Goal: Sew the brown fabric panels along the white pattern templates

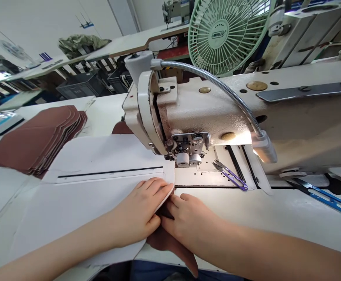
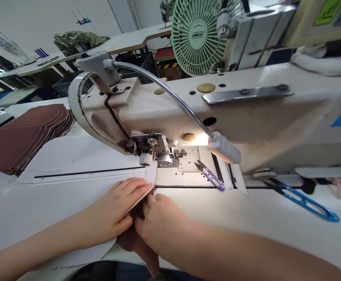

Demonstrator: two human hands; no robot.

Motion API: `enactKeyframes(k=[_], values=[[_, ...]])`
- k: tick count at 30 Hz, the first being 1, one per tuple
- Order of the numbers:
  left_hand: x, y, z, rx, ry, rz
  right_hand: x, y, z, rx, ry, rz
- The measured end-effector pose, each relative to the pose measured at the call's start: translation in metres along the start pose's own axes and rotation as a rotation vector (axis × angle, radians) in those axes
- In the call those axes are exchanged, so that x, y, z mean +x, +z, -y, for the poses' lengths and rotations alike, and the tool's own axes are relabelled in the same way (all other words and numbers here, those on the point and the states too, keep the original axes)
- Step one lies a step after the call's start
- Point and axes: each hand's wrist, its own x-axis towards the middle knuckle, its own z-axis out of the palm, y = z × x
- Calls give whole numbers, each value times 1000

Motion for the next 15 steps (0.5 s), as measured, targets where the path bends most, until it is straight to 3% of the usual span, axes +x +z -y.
enactKeyframes(k=[4,8,15], values=[[3,-3,3,81,11,17,-3,1,-8,15,8,-27],[10,-9,7,135,-7,27,-8,-12,-18,64,-30,10],[21,-14,9,244,18,14,-2,-17,-21,15,110,65]])
